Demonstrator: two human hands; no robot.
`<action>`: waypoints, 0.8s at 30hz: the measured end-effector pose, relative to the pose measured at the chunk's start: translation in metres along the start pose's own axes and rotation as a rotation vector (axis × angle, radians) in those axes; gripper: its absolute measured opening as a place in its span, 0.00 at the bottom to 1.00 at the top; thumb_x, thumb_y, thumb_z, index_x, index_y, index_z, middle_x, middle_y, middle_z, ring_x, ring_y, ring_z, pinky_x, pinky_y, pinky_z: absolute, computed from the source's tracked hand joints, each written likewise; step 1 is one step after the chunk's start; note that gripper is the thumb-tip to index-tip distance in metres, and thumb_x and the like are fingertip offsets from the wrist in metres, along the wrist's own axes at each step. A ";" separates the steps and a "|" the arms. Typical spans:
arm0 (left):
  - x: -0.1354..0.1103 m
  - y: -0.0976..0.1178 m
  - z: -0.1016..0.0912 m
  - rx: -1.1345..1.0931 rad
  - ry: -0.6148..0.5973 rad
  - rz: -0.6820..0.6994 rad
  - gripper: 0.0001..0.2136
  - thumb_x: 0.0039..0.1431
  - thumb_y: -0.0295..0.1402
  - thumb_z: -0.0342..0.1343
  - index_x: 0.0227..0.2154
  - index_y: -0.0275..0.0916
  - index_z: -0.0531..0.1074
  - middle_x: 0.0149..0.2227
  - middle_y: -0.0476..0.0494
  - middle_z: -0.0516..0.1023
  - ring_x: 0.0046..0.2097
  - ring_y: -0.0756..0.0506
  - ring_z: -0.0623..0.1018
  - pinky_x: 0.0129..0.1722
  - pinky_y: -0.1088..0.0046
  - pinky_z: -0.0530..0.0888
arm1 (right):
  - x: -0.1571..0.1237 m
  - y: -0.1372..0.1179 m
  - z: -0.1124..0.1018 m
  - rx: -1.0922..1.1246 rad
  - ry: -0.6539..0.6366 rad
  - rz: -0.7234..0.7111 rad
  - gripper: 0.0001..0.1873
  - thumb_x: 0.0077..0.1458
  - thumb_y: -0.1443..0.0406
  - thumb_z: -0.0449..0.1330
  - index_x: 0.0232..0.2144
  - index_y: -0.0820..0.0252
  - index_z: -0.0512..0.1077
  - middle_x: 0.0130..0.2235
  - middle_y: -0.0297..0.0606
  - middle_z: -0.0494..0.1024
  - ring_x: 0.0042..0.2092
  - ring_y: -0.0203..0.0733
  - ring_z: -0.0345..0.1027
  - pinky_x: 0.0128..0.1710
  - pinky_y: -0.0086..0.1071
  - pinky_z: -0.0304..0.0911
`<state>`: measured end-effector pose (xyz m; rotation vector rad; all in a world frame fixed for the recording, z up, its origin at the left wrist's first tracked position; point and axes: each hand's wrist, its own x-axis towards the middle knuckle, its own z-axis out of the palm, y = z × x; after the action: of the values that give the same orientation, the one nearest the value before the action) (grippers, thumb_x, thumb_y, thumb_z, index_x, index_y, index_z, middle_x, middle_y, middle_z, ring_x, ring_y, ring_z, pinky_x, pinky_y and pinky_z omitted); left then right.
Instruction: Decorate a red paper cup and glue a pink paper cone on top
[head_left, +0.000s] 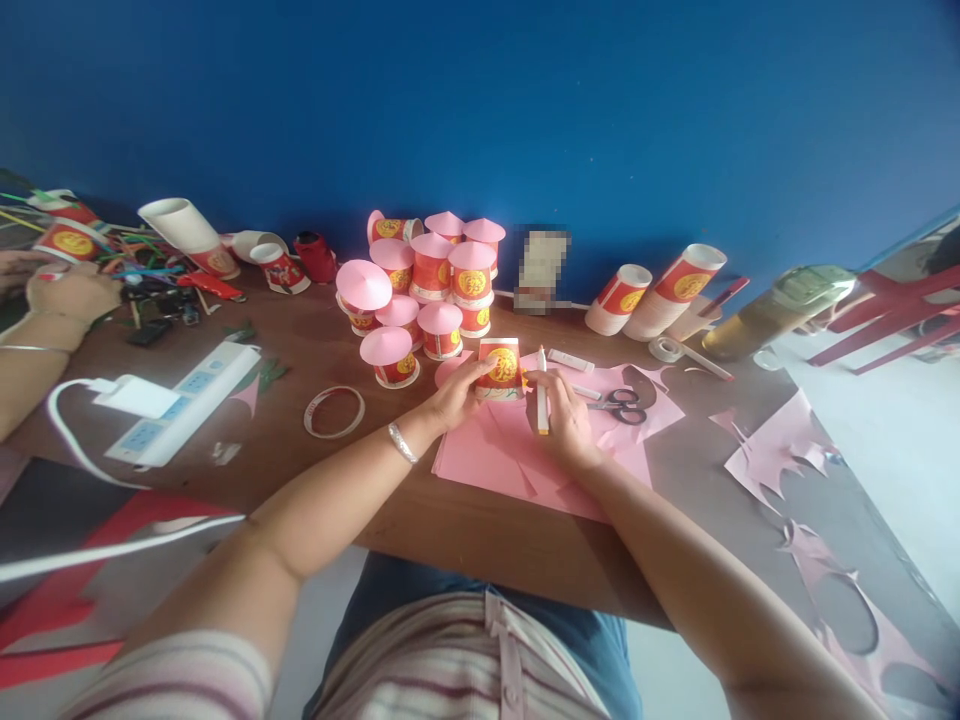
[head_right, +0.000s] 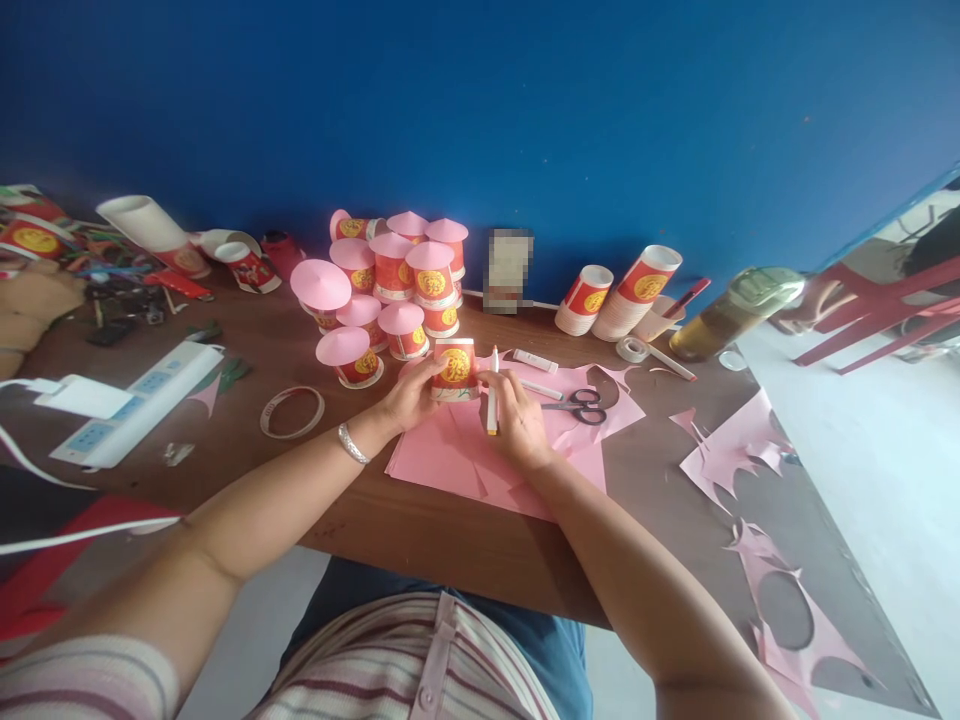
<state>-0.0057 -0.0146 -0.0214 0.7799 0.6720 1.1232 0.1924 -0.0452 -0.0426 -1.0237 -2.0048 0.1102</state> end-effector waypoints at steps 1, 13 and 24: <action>0.000 0.001 0.000 -0.001 -0.010 0.000 0.18 0.53 0.39 0.70 0.42 0.38 0.75 0.34 0.49 0.81 0.38 0.47 0.82 0.38 0.73 0.76 | 0.001 -0.001 0.000 -0.007 -0.005 0.016 0.21 0.62 0.70 0.53 0.57 0.53 0.65 0.47 0.43 0.76 0.44 0.46 0.76 0.38 0.35 0.71; -0.001 0.001 0.002 0.065 -0.041 0.073 0.21 0.53 0.40 0.70 0.47 0.38 0.73 0.43 0.42 0.82 0.49 0.40 0.82 0.51 0.60 0.77 | 0.007 -0.006 -0.004 -0.045 -0.024 0.049 0.18 0.69 0.58 0.55 0.58 0.55 0.65 0.46 0.44 0.77 0.43 0.48 0.76 0.40 0.38 0.73; 0.002 -0.003 -0.001 0.069 -0.057 0.057 0.22 0.54 0.42 0.70 0.48 0.38 0.73 0.45 0.40 0.83 0.49 0.37 0.82 0.53 0.53 0.76 | 0.008 0.003 0.000 0.000 -0.024 0.139 0.18 0.68 0.62 0.53 0.58 0.55 0.66 0.50 0.47 0.77 0.48 0.50 0.75 0.45 0.41 0.73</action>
<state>-0.0040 -0.0132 -0.0244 0.8911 0.6466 1.1297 0.1920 -0.0379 -0.0386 -1.1665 -1.9542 0.1982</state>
